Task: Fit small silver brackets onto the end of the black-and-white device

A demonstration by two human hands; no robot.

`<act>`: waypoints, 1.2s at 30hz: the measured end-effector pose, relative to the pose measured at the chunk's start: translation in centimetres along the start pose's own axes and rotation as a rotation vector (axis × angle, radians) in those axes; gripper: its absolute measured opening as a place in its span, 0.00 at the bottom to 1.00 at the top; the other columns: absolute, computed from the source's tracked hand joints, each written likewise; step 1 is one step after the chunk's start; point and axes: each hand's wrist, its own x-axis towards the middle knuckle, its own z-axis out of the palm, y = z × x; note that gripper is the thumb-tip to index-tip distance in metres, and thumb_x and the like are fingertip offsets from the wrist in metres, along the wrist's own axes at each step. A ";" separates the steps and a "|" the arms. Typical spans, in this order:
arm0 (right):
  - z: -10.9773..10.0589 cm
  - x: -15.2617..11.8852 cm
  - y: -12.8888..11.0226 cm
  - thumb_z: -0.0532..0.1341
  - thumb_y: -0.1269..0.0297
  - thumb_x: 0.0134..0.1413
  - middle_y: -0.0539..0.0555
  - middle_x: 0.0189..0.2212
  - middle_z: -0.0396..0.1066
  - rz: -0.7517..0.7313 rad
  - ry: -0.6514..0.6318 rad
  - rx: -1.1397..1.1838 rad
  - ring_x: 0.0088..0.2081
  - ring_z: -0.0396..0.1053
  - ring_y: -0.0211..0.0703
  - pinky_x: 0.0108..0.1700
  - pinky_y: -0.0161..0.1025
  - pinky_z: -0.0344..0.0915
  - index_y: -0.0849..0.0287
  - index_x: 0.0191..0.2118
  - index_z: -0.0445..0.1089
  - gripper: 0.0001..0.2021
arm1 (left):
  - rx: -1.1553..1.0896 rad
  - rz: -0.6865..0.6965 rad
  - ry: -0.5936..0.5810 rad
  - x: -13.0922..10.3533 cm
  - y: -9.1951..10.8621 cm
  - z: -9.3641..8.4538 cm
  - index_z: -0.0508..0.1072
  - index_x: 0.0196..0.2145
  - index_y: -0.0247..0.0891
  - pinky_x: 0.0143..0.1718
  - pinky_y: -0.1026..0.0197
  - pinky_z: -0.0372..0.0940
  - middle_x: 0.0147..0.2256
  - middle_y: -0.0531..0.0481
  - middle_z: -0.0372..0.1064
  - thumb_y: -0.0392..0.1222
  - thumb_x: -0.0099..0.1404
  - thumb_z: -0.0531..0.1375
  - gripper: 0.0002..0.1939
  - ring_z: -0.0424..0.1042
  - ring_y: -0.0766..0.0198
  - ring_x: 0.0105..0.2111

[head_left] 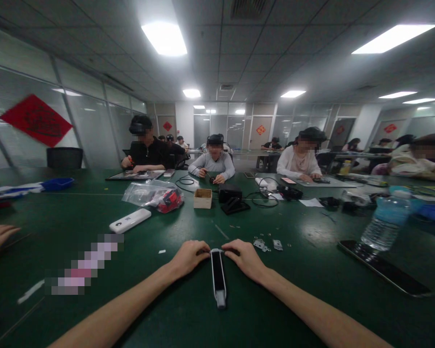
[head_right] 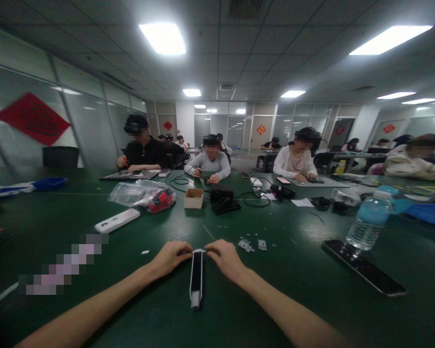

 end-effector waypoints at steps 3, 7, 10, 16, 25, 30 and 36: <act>0.2 0.1 0.4 0.60 0.68 0.53 0.53 0.38 0.75 0.005 0.010 -0.001 0.40 0.70 0.42 0.45 0.38 0.65 0.58 0.40 0.75 0.09 | 0.011 0.004 0.003 0.1 -0.2 0.2 0.75 0.37 0.39 0.34 0.66 0.60 0.33 0.53 0.73 0.41 0.63 0.59 0.07 0.70 0.64 0.33; 0.2 -0.1 0.5 0.60 0.66 0.53 0.52 0.37 0.74 0.003 0.009 0.031 0.39 0.70 0.41 0.42 0.37 0.66 0.58 0.40 0.74 0.09 | 0.022 0.019 0.008 0.1 -0.4 0.3 0.75 0.38 0.40 0.34 0.66 0.60 0.33 0.53 0.73 0.42 0.63 0.58 0.08 0.69 0.64 0.33; -0.1 -0.4 0.2 0.60 0.67 0.53 0.52 0.37 0.74 0.028 -0.016 0.010 0.37 0.70 0.41 0.41 0.37 0.66 0.58 0.41 0.73 0.10 | 0.024 0.019 0.004 0.1 -0.4 0.2 0.75 0.38 0.41 0.34 0.65 0.60 0.33 0.53 0.73 0.43 0.64 0.57 0.08 0.69 0.64 0.32; -0.4 -0.7 0.2 0.57 0.67 0.56 0.53 0.40 0.73 0.048 -0.021 0.026 0.40 0.70 0.41 0.45 0.38 0.66 0.58 0.43 0.73 0.11 | 0.020 0.019 0.005 0.0 -0.2 0.1 0.75 0.37 0.40 0.34 0.66 0.60 0.33 0.54 0.73 0.42 0.63 0.58 0.08 0.69 0.65 0.32; -0.8 -0.5 0.0 0.58 0.66 0.56 0.52 0.39 0.73 0.065 -0.041 0.073 0.41 0.69 0.41 0.45 0.38 0.65 0.58 0.42 0.72 0.10 | 0.022 0.008 -0.006 0.0 0.3 -0.2 0.75 0.37 0.40 0.34 0.65 0.60 0.33 0.53 0.73 0.42 0.63 0.58 0.08 0.69 0.64 0.32; -0.9 -0.4 0.0 0.57 0.67 0.56 0.53 0.39 0.73 0.066 -0.070 0.063 0.41 0.69 0.41 0.45 0.38 0.64 0.59 0.42 0.72 0.10 | 0.017 0.011 -0.012 0.1 0.3 -0.1 0.75 0.37 0.39 0.34 0.66 0.60 0.32 0.52 0.73 0.41 0.63 0.58 0.07 0.69 0.64 0.32; -1.0 -0.5 -0.1 0.57 0.67 0.56 0.53 0.38 0.72 0.071 -0.084 0.063 0.39 0.68 0.41 0.42 0.37 0.65 0.60 0.41 0.71 0.09 | 0.030 0.012 -0.008 0.2 0.0 0.2 0.75 0.37 0.39 0.34 0.66 0.60 0.32 0.53 0.73 0.42 0.63 0.58 0.08 0.69 0.64 0.32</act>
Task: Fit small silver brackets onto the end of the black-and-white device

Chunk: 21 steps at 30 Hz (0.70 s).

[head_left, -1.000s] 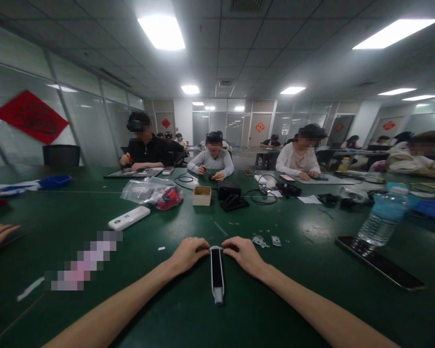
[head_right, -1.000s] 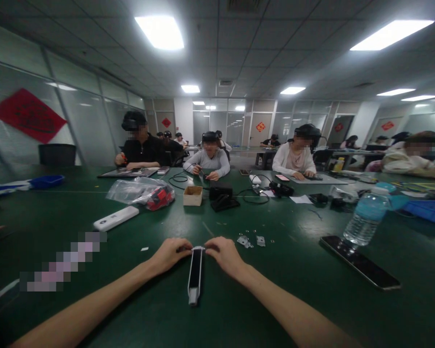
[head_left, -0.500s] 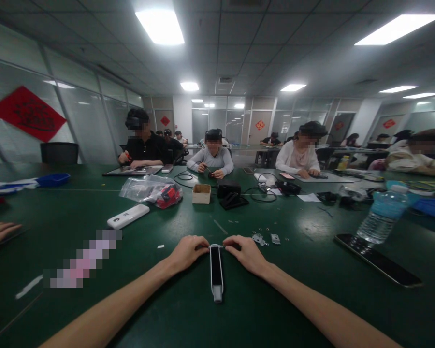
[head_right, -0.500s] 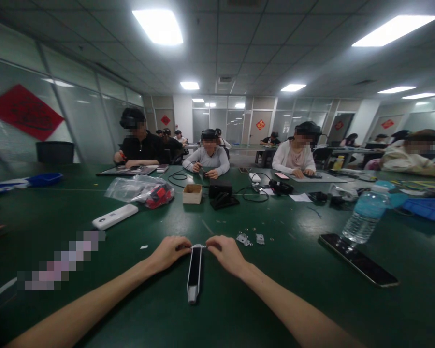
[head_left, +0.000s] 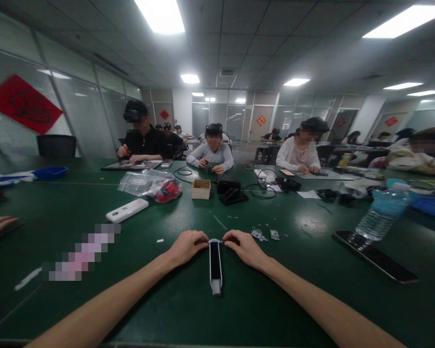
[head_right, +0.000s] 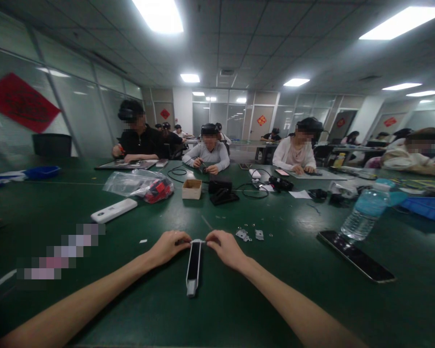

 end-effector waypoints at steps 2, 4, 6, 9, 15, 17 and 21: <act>-0.1 -0.1 -0.1 0.57 0.67 0.57 0.53 0.39 0.71 0.011 -0.007 0.005 0.39 0.68 0.40 0.42 0.37 0.65 0.60 0.41 0.71 0.09 | 0.004 0.005 0.004 0.0 0.0 0.0 0.75 0.37 0.40 0.34 0.66 0.60 0.32 0.53 0.73 0.42 0.64 0.58 0.08 0.69 0.64 0.32; -0.1 -0.1 -0.1 0.56 0.66 0.57 0.53 0.39 0.71 0.017 -0.013 0.008 0.40 0.69 0.40 0.42 0.37 0.65 0.59 0.41 0.70 0.09 | 0.000 0.010 0.005 0.0 0.0 -0.1 0.75 0.37 0.39 0.33 0.66 0.59 0.32 0.53 0.73 0.42 0.64 0.57 0.08 0.69 0.64 0.31; -0.1 -0.1 -0.1 0.56 0.66 0.57 0.53 0.39 0.72 0.012 -0.010 0.008 0.40 0.69 0.40 0.43 0.37 0.65 0.59 0.41 0.71 0.09 | -0.002 0.015 0.006 0.0 0.0 0.0 0.75 0.38 0.39 0.33 0.66 0.59 0.32 0.53 0.73 0.42 0.64 0.57 0.08 0.69 0.64 0.31; 0.1 0.0 0.1 0.57 0.66 0.57 0.53 0.38 0.72 0.002 0.009 -0.003 0.39 0.69 0.40 0.43 0.37 0.65 0.59 0.41 0.71 0.09 | 0.002 0.010 0.009 0.0 -0.1 0.0 0.75 0.37 0.39 0.33 0.65 0.60 0.32 0.52 0.73 0.43 0.64 0.57 0.08 0.69 0.64 0.31; 0.2 -0.1 0.4 0.57 0.65 0.57 0.52 0.39 0.73 0.000 0.002 0.011 0.40 0.69 0.40 0.43 0.38 0.66 0.58 0.42 0.72 0.10 | 0.002 -0.010 -0.003 -0.1 0.2 -0.2 0.75 0.37 0.39 0.34 0.65 0.60 0.33 0.52 0.73 0.43 0.64 0.57 0.08 0.69 0.64 0.32; 0.1 -0.1 0.3 0.57 0.65 0.56 0.52 0.38 0.73 0.000 0.007 0.018 0.40 0.69 0.40 0.44 0.37 0.65 0.58 0.42 0.72 0.10 | 0.000 -0.014 -0.007 -0.1 0.3 -0.3 0.75 0.37 0.39 0.34 0.65 0.60 0.32 0.52 0.73 0.43 0.63 0.58 0.08 0.69 0.64 0.31; 0.1 0.0 0.2 0.58 0.65 0.55 0.52 0.38 0.74 -0.007 0.020 0.016 0.40 0.70 0.40 0.44 0.37 0.65 0.59 0.41 0.73 0.10 | 0.002 -0.009 -0.006 -0.1 0.4 -0.4 0.75 0.37 0.39 0.34 0.65 0.60 0.32 0.52 0.73 0.41 0.63 0.58 0.07 0.69 0.64 0.32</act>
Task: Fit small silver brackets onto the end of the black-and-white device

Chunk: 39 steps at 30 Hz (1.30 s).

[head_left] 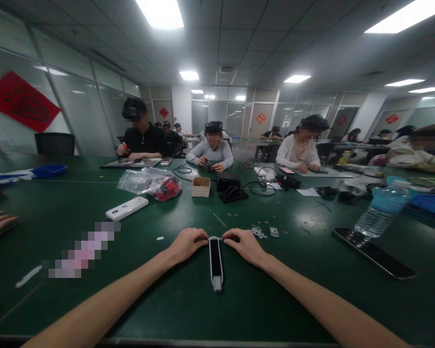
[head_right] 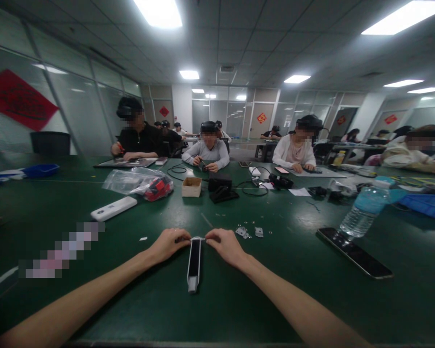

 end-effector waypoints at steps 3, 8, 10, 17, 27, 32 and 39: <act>0.1 0.1 0.1 0.58 0.65 0.55 0.52 0.37 0.74 -0.021 0.016 -0.014 0.39 0.70 0.40 0.44 0.38 0.65 0.58 0.40 0.74 0.09 | -0.006 0.003 0.003 0.1 -0.1 0.1 0.75 0.37 0.39 0.34 0.66 0.60 0.32 0.52 0.73 0.41 0.63 0.58 0.07 0.69 0.65 0.32; 0.2 0.2 0.4 0.60 0.64 0.53 0.51 0.36 0.75 -0.030 0.040 -0.013 0.38 0.71 0.40 0.44 0.38 0.65 0.58 0.39 0.75 0.09 | -0.033 0.008 0.003 0.1 -0.3 0.2 0.75 0.37 0.39 0.34 0.66 0.61 0.32 0.53 0.73 0.42 0.64 0.58 0.08 0.69 0.65 0.32; 0.3 0.2 0.5 0.60 0.64 0.52 0.51 0.36 0.75 -0.030 0.048 -0.011 0.39 0.71 0.40 0.45 0.38 0.64 0.58 0.38 0.75 0.09 | -0.045 0.014 0.007 0.1 -0.4 0.2 0.75 0.37 0.39 0.34 0.66 0.61 0.33 0.53 0.73 0.42 0.64 0.57 0.08 0.69 0.65 0.32; 0.1 0.2 0.3 0.59 0.62 0.53 0.51 0.37 0.75 -0.005 0.010 0.047 0.39 0.71 0.40 0.45 0.39 0.65 0.58 0.40 0.74 0.10 | -0.046 0.013 0.004 0.1 -0.4 0.2 0.75 0.37 0.39 0.34 0.66 0.60 0.32 0.53 0.73 0.42 0.63 0.58 0.08 0.69 0.65 0.31; 0.1 0.2 0.2 0.59 0.62 0.54 0.51 0.34 0.75 0.012 0.003 0.045 0.35 0.71 0.40 0.40 0.37 0.66 0.60 0.37 0.74 0.09 | -0.043 0.028 0.018 0.0 -0.5 0.3 0.75 0.37 0.39 0.34 0.66 0.60 0.32 0.53 0.73 0.40 0.63 0.59 0.07 0.69 0.65 0.31; 0.0 0.1 -0.3 0.58 0.62 0.56 0.51 0.33 0.75 0.003 0.003 0.039 0.34 0.71 0.39 0.39 0.36 0.66 0.60 0.37 0.73 0.09 | -0.038 0.023 0.018 0.1 -0.5 0.4 0.75 0.37 0.39 0.33 0.66 0.60 0.32 0.53 0.73 0.40 0.63 0.59 0.07 0.69 0.65 0.31; 0.3 0.2 0.2 0.57 0.65 0.56 0.52 0.35 0.73 -0.048 0.007 -0.001 0.36 0.70 0.40 0.40 0.37 0.65 0.59 0.38 0.72 0.08 | -0.055 0.036 0.030 0.2 -0.9 0.6 0.75 0.37 0.39 0.34 0.66 0.60 0.32 0.53 0.73 0.40 0.63 0.59 0.06 0.70 0.65 0.32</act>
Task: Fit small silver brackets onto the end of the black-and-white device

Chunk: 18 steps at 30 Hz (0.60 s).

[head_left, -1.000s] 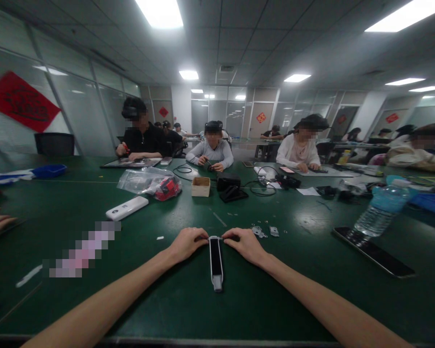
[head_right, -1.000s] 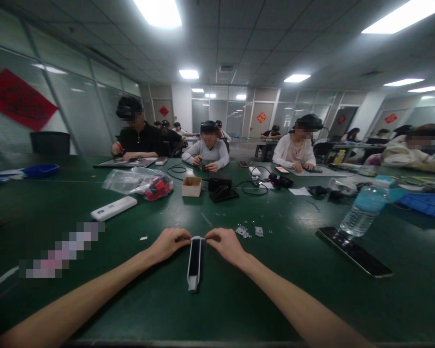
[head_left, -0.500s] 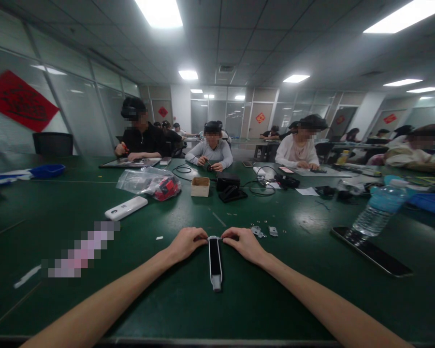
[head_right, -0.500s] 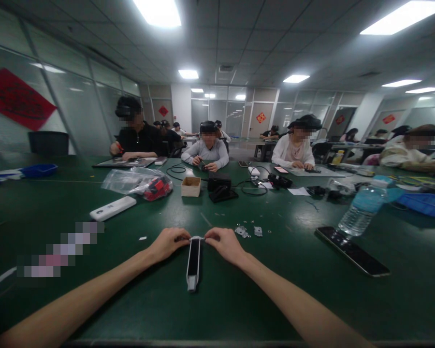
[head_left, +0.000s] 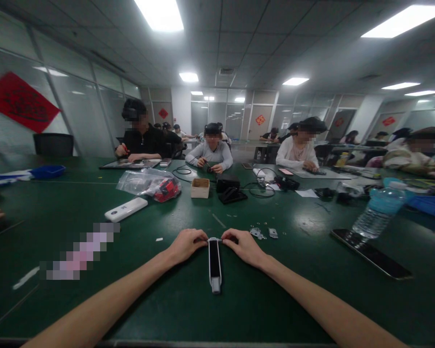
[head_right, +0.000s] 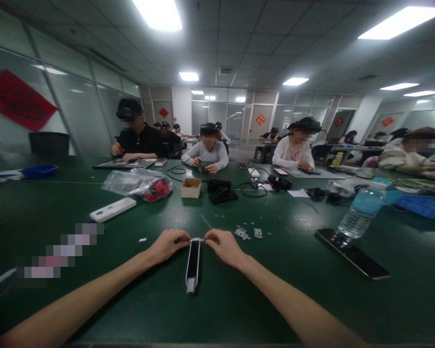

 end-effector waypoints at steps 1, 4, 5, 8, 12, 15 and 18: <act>0.0 0.0 0.1 0.57 0.66 0.57 0.52 0.36 0.73 -0.011 -0.005 -0.015 0.37 0.69 0.40 0.41 0.37 0.65 0.59 0.39 0.72 0.08 | -0.003 0.007 0.001 0.0 -0.1 0.0 0.75 0.37 0.39 0.35 0.66 0.60 0.32 0.54 0.73 0.39 0.63 0.59 0.06 0.70 0.65 0.32; -0.1 0.0 0.3 0.56 0.67 0.57 0.52 0.36 0.73 -0.047 -0.013 -0.072 0.38 0.69 0.40 0.42 0.38 0.64 0.58 0.40 0.72 0.08 | -0.006 0.045 -0.004 0.2 -0.4 0.1 0.74 0.37 0.40 0.36 0.66 0.60 0.33 0.54 0.73 0.38 0.63 0.59 0.05 0.70 0.65 0.33; -0.1 0.0 0.3 0.56 0.67 0.57 0.52 0.37 0.73 -0.056 -0.018 -0.084 0.38 0.68 0.41 0.42 0.38 0.64 0.58 0.40 0.72 0.08 | -0.008 0.060 -0.006 0.3 -0.5 0.1 0.74 0.37 0.40 0.36 0.66 0.60 0.34 0.54 0.73 0.38 0.63 0.58 0.05 0.70 0.65 0.34; -0.4 -0.1 0.2 0.56 0.67 0.58 0.52 0.37 0.72 -0.080 -0.031 -0.097 0.38 0.68 0.40 0.42 0.38 0.64 0.58 0.39 0.72 0.08 | -0.013 0.095 -0.005 0.5 -0.7 0.1 0.74 0.38 0.40 0.36 0.65 0.60 0.34 0.54 0.73 0.39 0.65 0.57 0.06 0.69 0.65 0.35; -0.4 0.0 0.8 0.57 0.67 0.58 0.52 0.36 0.73 -0.165 -0.031 -0.099 0.38 0.68 0.40 0.43 0.37 0.65 0.58 0.38 0.72 0.07 | 0.015 0.129 0.005 0.6 -0.7 0.1 0.74 0.39 0.40 0.36 0.65 0.60 0.35 0.53 0.73 0.38 0.66 0.56 0.07 0.69 0.65 0.35; -0.3 0.0 1.6 0.57 0.66 0.58 0.52 0.34 0.73 -0.273 -0.032 -0.103 0.38 0.68 0.39 0.42 0.37 0.65 0.59 0.37 0.72 0.06 | 0.051 0.135 0.015 0.7 -0.7 0.2 0.74 0.39 0.40 0.36 0.65 0.59 0.35 0.52 0.73 0.36 0.66 0.55 0.08 0.68 0.64 0.35; 0.0 0.1 1.9 0.57 0.67 0.58 0.53 0.33 0.73 -0.419 -0.042 -0.112 0.37 0.67 0.39 0.41 0.37 0.65 0.59 0.37 0.72 0.06 | 0.099 0.135 0.020 0.7 -0.6 0.3 0.74 0.39 0.40 0.36 0.65 0.59 0.34 0.52 0.72 0.35 0.65 0.55 0.08 0.68 0.64 0.34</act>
